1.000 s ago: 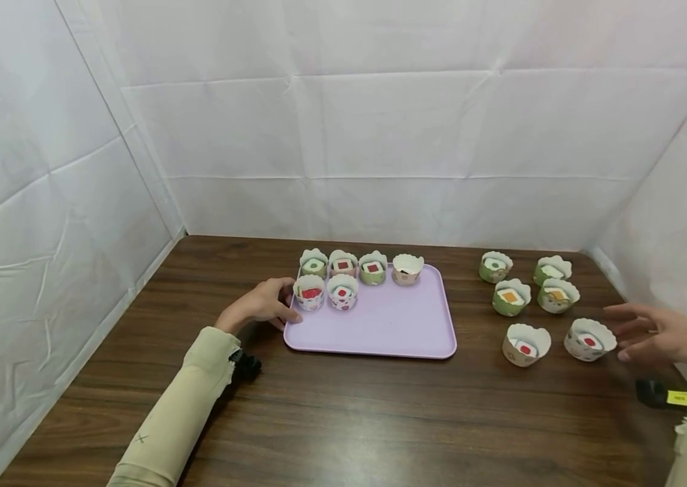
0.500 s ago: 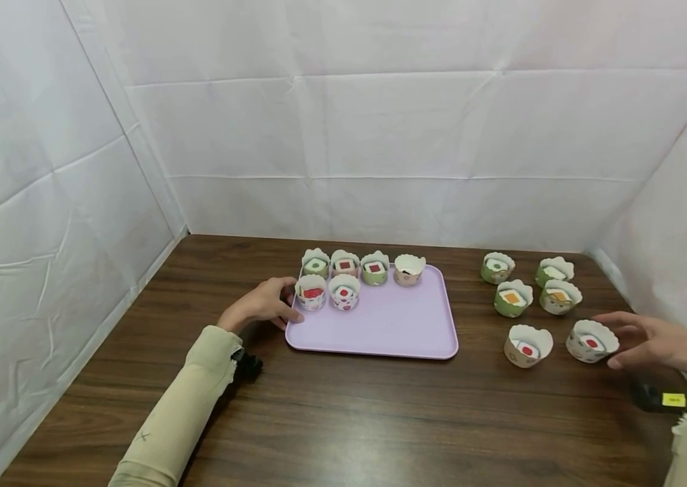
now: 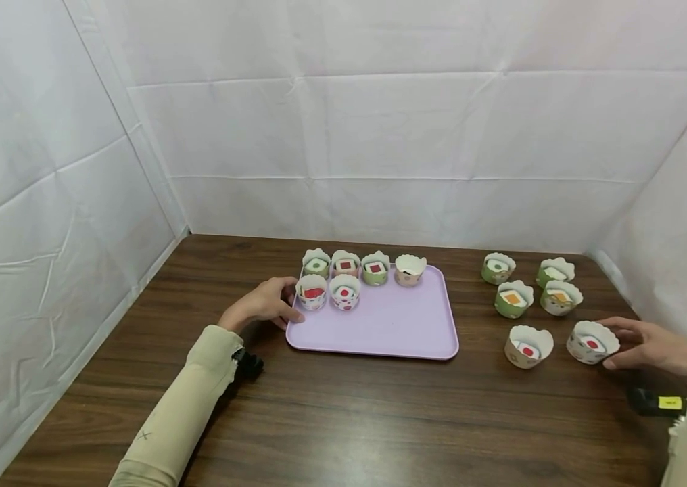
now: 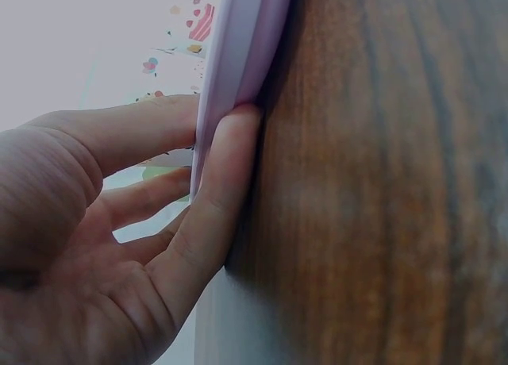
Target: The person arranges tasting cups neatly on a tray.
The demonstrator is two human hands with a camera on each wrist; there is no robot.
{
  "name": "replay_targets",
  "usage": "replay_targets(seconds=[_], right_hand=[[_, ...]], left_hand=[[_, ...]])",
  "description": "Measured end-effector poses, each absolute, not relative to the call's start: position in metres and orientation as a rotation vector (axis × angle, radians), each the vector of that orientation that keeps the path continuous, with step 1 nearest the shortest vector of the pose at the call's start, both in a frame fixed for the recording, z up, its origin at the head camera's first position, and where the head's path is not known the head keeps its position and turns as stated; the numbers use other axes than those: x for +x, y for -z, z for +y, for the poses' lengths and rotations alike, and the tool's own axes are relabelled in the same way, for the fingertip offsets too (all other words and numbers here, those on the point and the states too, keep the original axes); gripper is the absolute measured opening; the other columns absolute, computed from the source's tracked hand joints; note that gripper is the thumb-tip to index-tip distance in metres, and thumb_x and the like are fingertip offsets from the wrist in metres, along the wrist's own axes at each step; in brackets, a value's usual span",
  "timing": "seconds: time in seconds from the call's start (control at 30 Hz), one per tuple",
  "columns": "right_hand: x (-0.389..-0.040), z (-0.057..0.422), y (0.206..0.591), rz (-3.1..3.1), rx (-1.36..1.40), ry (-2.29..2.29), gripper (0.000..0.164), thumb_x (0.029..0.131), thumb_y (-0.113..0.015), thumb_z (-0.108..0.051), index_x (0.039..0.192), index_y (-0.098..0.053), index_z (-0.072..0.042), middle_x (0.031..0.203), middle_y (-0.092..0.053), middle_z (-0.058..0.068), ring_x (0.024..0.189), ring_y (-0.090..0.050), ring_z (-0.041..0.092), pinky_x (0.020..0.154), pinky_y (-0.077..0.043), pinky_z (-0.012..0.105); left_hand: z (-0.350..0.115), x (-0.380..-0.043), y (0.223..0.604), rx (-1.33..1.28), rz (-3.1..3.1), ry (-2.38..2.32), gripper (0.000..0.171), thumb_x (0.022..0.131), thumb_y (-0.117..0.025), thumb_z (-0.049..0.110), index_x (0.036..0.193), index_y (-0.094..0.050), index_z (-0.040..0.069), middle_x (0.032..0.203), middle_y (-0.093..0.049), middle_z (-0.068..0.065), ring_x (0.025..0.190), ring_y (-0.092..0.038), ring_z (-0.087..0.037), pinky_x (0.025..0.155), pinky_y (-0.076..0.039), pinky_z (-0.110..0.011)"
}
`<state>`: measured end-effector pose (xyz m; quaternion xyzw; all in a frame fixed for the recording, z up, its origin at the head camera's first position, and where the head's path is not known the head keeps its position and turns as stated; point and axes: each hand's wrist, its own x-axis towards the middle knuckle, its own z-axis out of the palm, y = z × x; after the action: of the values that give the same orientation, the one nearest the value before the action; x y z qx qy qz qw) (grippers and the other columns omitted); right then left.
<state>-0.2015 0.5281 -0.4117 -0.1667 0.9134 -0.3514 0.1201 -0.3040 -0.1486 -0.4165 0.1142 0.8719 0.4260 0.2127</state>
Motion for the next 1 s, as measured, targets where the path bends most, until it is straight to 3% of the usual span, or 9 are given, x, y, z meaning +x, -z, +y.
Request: replay_targets(seconds=[0.27,0.5,0.67,0.8,1.0], right_hand=[[-0.204,0.525,0.41,2.66,-0.491,1.013,0.058,0.083,-0.069,-0.001,0.135,-0.049,-0.016,0.105,-0.064,-0.016,0.092,-0.057,-0.005,0.071,-0.044,0.015],[-0.203,0.524,0.41,2.492,-0.473,1.201,0.054,0.088,-0.06,0.004,0.129,-0.053,-0.03,0.099,-0.064,-0.012,0.085,-0.06,0.0,0.067,-0.054,0.022],[-0.203,0.525,0.41,2.472,-0.449,1.242,0.051,0.089,-0.059,0.004,0.124,-0.053,-0.033,0.099,-0.062,-0.014,0.086,-0.061,0.0,0.067,-0.057,0.027],[-0.202,0.523,0.408,2.471,-0.436,1.279,0.046,0.089,-0.058,0.005,0.119,-0.055,-0.029,0.098,-0.063,-0.013,0.084,-0.061,0.002,0.067,-0.058,0.027],[-0.198,0.516,0.398,2.603,-0.492,1.216,0.036,0.085,-0.06,0.007,0.115,-0.054,-0.013,0.095,-0.065,-0.01,0.082,-0.061,0.005,0.068,-0.049,0.019]], left_hand=[[-0.148,-0.304,0.416,0.309,2.425,-1.189,0.059,0.078,-0.078,0.005,0.129,-0.049,0.008,0.101,-0.049,-0.015,0.075,-0.059,-0.022,0.06,-0.06,-0.035],[-0.148,-0.304,0.416,0.326,2.428,-1.183,0.057,0.079,-0.078,0.005,0.128,-0.049,0.007,0.101,-0.049,-0.016,0.073,-0.06,-0.022,0.06,-0.06,-0.035],[-0.148,-0.304,0.417,0.334,2.43,-1.183,0.057,0.079,-0.078,0.005,0.127,-0.049,0.006,0.102,-0.049,-0.017,0.073,-0.06,-0.021,0.06,-0.06,-0.035],[-0.149,-0.304,0.417,0.336,2.424,-1.189,0.057,0.078,-0.078,0.006,0.128,-0.049,0.005,0.102,-0.049,-0.018,0.073,-0.06,-0.022,0.061,-0.06,-0.036],[-0.148,-0.304,0.416,0.334,2.426,-1.187,0.056,0.078,-0.078,0.006,0.126,-0.049,0.006,0.102,-0.048,-0.017,0.073,-0.06,-0.022,0.06,-0.06,-0.035]])
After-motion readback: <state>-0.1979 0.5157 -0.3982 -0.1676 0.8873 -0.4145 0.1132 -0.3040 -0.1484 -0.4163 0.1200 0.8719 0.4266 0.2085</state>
